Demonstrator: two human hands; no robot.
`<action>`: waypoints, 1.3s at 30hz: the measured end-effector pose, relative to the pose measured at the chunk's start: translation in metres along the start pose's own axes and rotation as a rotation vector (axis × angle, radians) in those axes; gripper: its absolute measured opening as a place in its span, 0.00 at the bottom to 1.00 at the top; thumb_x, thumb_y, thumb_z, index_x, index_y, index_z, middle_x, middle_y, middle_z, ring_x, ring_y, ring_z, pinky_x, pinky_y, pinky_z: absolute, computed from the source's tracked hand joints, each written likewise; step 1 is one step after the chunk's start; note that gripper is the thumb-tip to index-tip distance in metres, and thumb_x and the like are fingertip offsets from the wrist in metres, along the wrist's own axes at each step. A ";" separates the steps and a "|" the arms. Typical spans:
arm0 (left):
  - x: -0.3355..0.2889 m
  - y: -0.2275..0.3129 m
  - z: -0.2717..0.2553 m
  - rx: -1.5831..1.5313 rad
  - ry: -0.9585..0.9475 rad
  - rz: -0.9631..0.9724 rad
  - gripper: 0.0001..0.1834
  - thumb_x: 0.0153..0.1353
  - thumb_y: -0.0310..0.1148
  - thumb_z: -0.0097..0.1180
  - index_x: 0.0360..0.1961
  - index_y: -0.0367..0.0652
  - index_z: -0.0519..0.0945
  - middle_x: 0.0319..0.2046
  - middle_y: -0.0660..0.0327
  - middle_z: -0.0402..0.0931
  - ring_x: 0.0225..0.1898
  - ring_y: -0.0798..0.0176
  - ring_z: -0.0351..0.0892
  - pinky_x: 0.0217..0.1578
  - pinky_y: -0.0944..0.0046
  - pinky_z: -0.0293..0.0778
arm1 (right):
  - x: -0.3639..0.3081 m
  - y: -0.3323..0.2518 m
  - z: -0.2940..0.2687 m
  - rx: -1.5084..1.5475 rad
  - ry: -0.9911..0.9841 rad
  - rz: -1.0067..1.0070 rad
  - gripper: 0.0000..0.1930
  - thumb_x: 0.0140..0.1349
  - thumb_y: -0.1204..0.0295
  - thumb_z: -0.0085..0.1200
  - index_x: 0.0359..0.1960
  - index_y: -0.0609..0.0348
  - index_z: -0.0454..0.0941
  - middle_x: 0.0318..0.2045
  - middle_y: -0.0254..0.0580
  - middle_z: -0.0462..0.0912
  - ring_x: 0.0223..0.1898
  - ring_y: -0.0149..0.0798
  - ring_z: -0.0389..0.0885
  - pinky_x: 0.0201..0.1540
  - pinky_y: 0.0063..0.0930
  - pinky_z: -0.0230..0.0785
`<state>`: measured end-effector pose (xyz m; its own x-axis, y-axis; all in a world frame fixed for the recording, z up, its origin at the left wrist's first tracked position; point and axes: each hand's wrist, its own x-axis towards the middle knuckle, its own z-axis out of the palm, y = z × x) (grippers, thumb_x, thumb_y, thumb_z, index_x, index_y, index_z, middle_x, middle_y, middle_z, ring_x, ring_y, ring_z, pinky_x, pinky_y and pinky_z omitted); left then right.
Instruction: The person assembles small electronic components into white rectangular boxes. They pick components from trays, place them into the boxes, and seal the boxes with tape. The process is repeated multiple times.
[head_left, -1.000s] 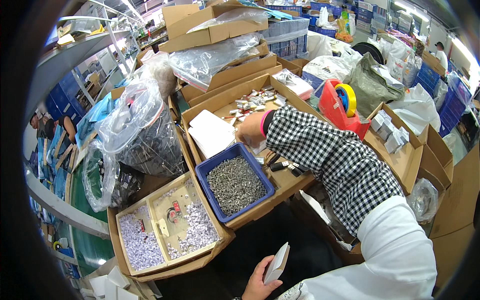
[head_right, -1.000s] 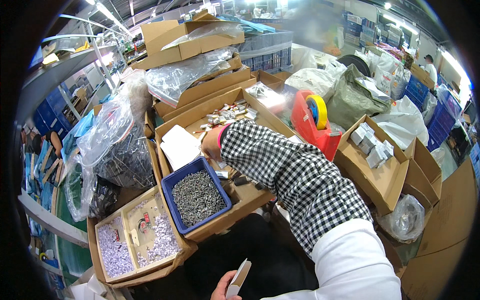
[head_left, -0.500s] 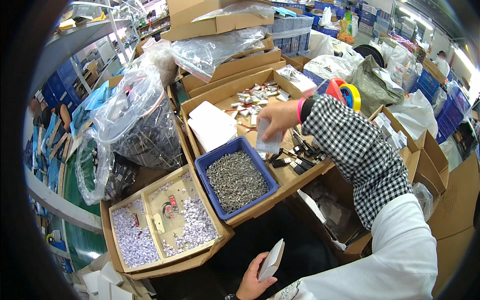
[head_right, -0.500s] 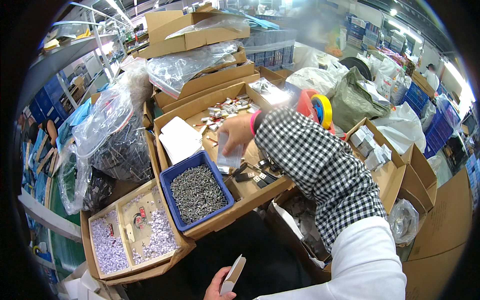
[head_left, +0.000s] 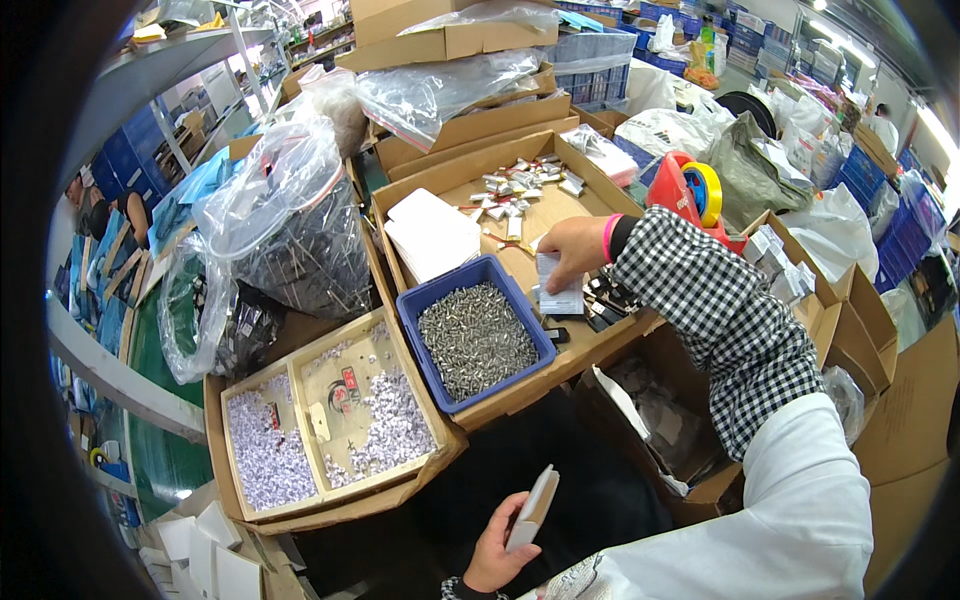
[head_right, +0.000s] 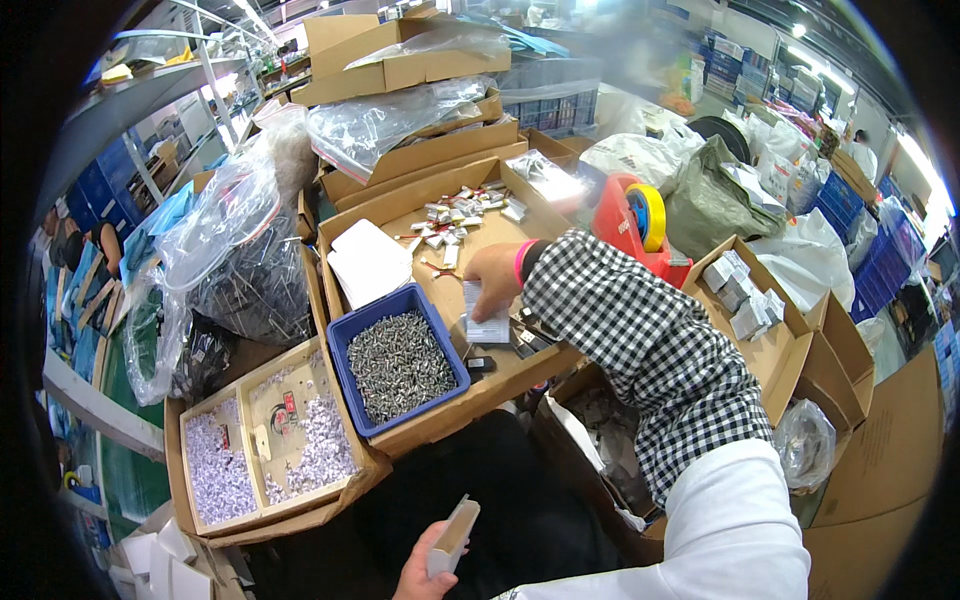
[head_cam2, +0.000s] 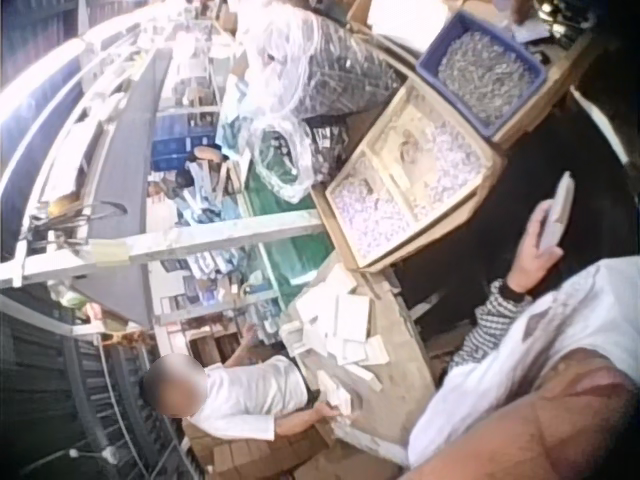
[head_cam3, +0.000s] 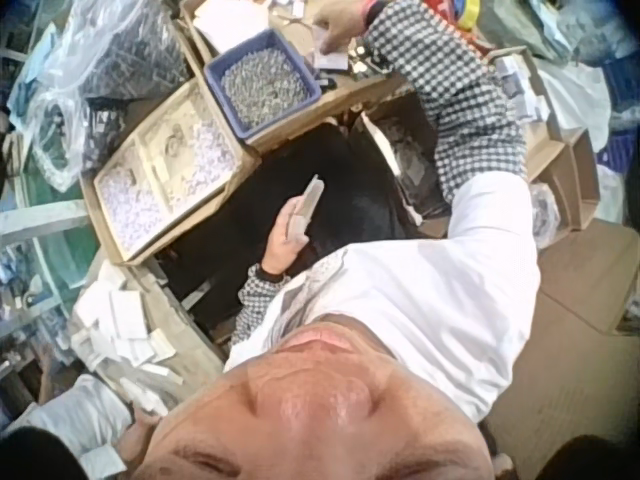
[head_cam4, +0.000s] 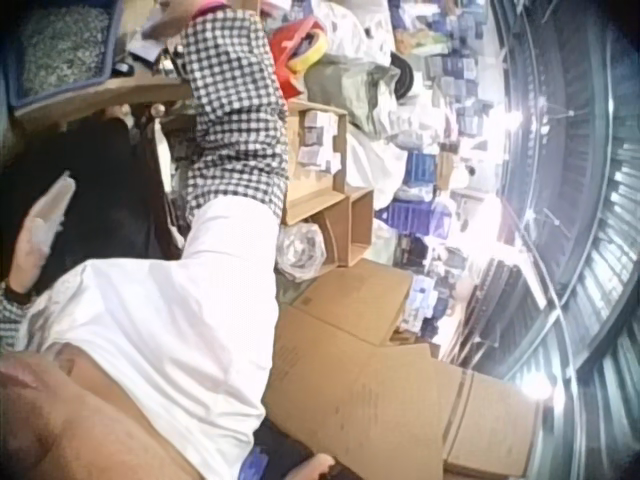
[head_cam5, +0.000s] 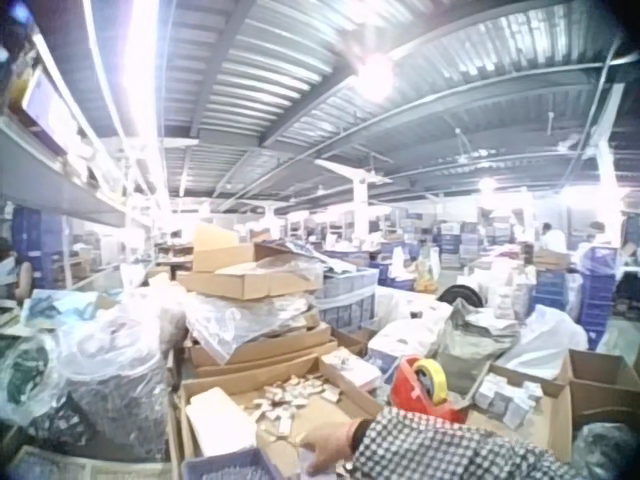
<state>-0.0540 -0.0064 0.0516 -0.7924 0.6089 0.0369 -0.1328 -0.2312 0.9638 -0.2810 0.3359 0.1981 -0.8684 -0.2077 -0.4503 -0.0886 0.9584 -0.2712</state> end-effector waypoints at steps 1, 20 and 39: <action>0.001 0.000 -0.001 -0.095 -0.021 -0.065 0.38 0.55 0.43 0.61 0.62 0.36 0.59 0.56 0.53 0.64 0.56 0.58 0.67 0.56 0.60 0.64 | -0.005 0.004 0.000 -0.039 0.031 -0.045 0.27 0.49 0.53 0.63 0.44 0.63 0.77 0.36 0.53 0.82 0.39 0.48 0.80 0.42 0.35 0.70; 0.016 0.020 0.006 -0.463 -0.082 -0.206 0.53 0.52 0.71 0.45 0.63 0.33 0.56 0.53 0.50 0.66 0.51 0.58 0.71 0.50 0.57 0.71 | -0.130 -0.103 0.059 0.322 0.639 -0.639 0.11 0.49 0.76 0.65 0.34 0.59 0.78 0.30 0.38 0.82 0.30 0.32 0.82 0.32 0.23 0.73; 0.013 0.016 0.012 -0.361 -0.113 -0.217 0.51 0.54 0.71 0.42 0.62 0.35 0.55 0.53 0.52 0.65 0.50 0.61 0.71 0.49 0.59 0.72 | -0.129 -0.144 0.104 0.047 0.374 -0.793 0.12 0.56 0.65 0.56 0.38 0.56 0.73 0.31 0.38 0.71 0.28 0.38 0.78 0.28 0.27 0.72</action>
<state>-0.0591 0.0065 0.0710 -0.6558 0.7471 -0.1090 -0.5049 -0.3266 0.7990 -0.1052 0.2043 0.2066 -0.6631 -0.7234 0.1922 -0.7209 0.5481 -0.4242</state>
